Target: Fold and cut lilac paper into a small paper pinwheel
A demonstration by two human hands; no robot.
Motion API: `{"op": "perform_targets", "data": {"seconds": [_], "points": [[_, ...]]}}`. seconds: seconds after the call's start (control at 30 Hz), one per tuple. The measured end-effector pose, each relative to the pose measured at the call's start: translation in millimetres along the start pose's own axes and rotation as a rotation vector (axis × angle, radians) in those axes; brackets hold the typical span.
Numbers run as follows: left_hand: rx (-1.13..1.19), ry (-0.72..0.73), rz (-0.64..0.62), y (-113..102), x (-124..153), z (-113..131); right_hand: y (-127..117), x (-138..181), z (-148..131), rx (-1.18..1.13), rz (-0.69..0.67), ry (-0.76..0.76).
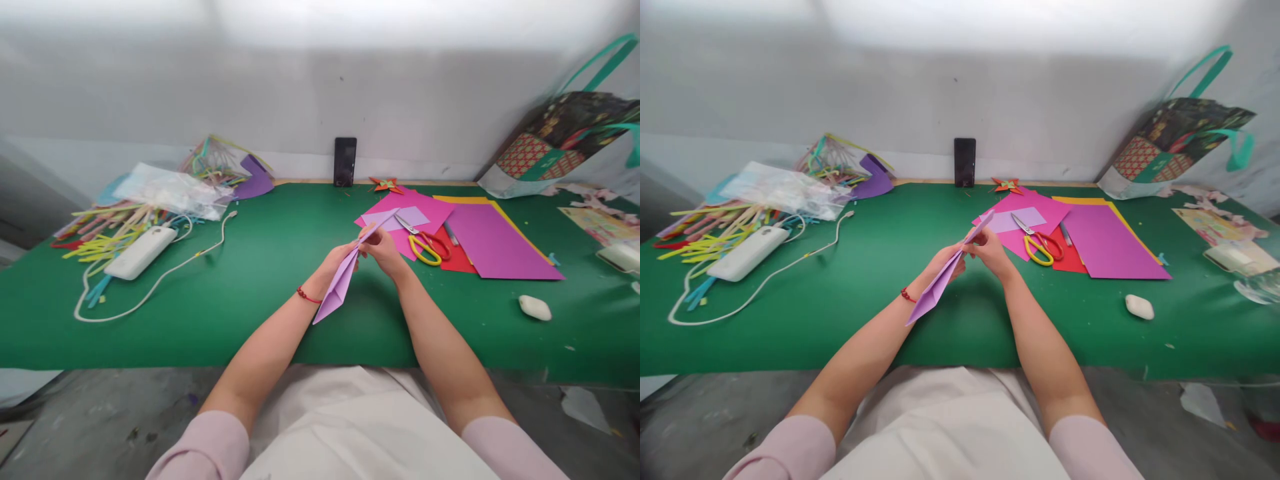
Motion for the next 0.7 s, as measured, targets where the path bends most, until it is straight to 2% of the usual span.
{"op": "perform_targets", "data": {"seconds": [0.2, 0.43, 0.57, 0.7], "points": [[0.133, 0.02, -0.157, 11, 2, 4, -1, 0, 4, 0.024, 0.034, 0.028], [0.204, -0.014, -0.158, 9, -1, -1, -2, 1, 7, 0.059, -0.002, 0.056], [0.302, -0.048, -0.222, 14, -1, -4, -3, 1, 6, 0.075, 0.027, 0.023], [0.364, -0.079, -0.219, 16, 5, -3, -2, 3, 1, 0.095, 0.054, -0.007]]}}
Point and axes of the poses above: each hand's wrist, its own x-axis away from the middle knuckle, its own y-axis out of the palm, z = x × y, the point moved 6 cm from there along -x, towards the middle knuckle
